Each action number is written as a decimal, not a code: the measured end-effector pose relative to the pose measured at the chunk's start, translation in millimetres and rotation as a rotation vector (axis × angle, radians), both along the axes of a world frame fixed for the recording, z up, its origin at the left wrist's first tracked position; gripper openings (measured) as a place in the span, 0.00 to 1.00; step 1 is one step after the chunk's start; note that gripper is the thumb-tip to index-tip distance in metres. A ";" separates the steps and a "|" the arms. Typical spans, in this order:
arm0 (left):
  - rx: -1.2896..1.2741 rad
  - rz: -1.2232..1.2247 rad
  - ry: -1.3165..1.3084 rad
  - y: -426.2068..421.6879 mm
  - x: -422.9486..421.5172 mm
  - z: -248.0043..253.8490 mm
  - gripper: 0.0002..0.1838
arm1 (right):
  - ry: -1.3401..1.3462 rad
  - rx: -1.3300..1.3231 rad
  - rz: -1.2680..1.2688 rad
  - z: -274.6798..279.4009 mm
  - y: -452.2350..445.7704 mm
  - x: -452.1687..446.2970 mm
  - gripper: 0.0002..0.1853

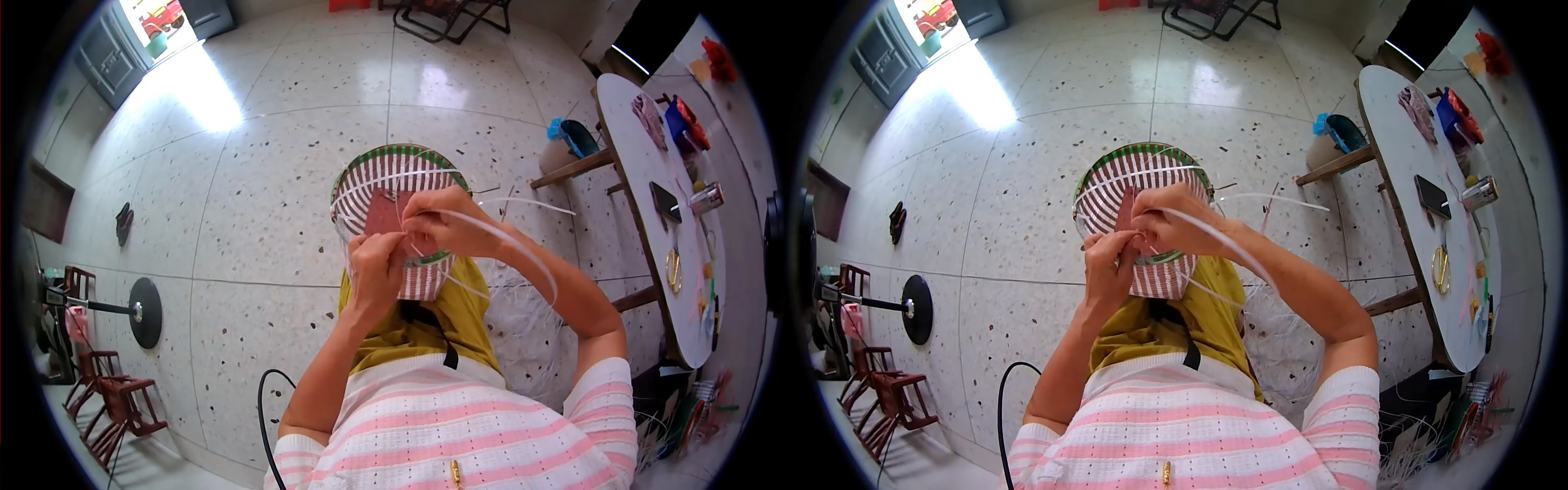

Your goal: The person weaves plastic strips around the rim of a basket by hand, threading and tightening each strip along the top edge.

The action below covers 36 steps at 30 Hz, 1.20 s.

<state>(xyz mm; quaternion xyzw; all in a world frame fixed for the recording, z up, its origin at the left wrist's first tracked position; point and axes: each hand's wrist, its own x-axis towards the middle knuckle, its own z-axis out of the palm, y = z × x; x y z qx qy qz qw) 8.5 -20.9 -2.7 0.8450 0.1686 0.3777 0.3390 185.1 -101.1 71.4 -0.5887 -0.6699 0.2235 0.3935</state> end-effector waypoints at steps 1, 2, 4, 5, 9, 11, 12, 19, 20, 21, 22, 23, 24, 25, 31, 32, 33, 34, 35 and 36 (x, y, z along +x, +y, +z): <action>0.000 -0.038 0.015 -1.6 -4.3 2.7 0.05 | 0.144 -0.095 -0.085 -0.2 -2.0 -0.5 0.03; -0.001 -0.078 0.030 -3.4 -8.7 6.1 0.05 | 0.221 -0.120 -0.117 -10.5 -2.0 2.3 0.04; 0.034 -0.146 0.062 -3.1 -21.1 11.7 0.06 | 0.354 -0.260 -0.123 -4.7 -7.8 1.8 0.04; 0.068 -0.214 0.089 -3.3 -26.3 14.3 0.07 | 0.483 -0.400 -0.128 -3.3 -11.2 2.0 0.04; 0.056 -0.253 0.109 -11.4 -39.1 18.5 0.10 | 0.465 -0.436 -0.049 -13.4 -18.6 -2.1 0.03; 0.042 -0.211 0.143 -17.7 -44.8 16.0 0.12 | 0.380 -0.415 0.008 -15.8 -20.4 -7.7 0.04; 0.039 -0.216 0.150 -21.1 -47.4 16.7 0.12 | 0.288 -0.392 0.065 -17.0 -21.2 -11.1 0.04; 0.180 -0.065 0.129 -43.9 -59.7 16.5 0.11 | 0.366 -0.542 0.149 -16.6 -27.9 -21.8 0.03; 0.150 -0.077 0.113 -44.6 -60.8 14.2 0.11 | 0.372 -0.541 0.146 -16.7 -28.9 -23.1 0.03; 0.150 -0.081 0.118 -45.2 -62.5 12.2 0.11 | 0.433 -0.578 0.141 -16.9 -30.3 -25.3 0.03; 0.119 -0.098 0.113 -45.3 -64.7 10.7 0.11 | 0.495 -0.614 0.135 -17.4 -31.3 -27.3 0.03; 0.089 -0.115 0.106 -45.2 -66.8 9.9 0.12 | 0.502 -0.612 0.133 -17.7 -31.3 -28.9 0.03; 0.089 -0.119 0.111 -45.7 -68.4 9.2 0.12 | 0.488 -0.615 0.145 -18.2 -31.4 -29.9 0.02; 0.092 -0.119 0.108 -46.1 -69.9 8.6 0.12 | 0.473 -0.618 0.156 -18.5 -31.4 -30.9 0.02; 0.081 -0.133 0.107 -48.2 -72.3 10.2 0.13 | 0.492 -0.675 0.155 -21.0 -31.4 -34.6 0.03; 0.079 -0.134 0.105 -48.5 -72.8 9.8 0.13 | 0.494 -0.675 0.155 -21.6 -31.3 -34.9 0.03; 0.078 -0.134 0.106 -48.8 -73.1 9.4 0.13 | 0.492 -0.667 0.164 -22.1 -31.3 -34.9 0.03; 0.078 -0.137 0.106 -48.9 -73.5 9.0 0.14 | 0.490 -0.658 0.173 -22.6 -31.2 -34.9 0.03; 0.078 -0.141 0.107 -48.9 -73.7 8.7 0.14 | 0.491 -0.659 0.172 -23.3 -30.9 -34.8 0.03; 0.077 -0.142 0.108 -49.0 -73.9 9.1 0.14 | 0.507 -0.669 0.181 -24.2 -30.5 -34.8 0.03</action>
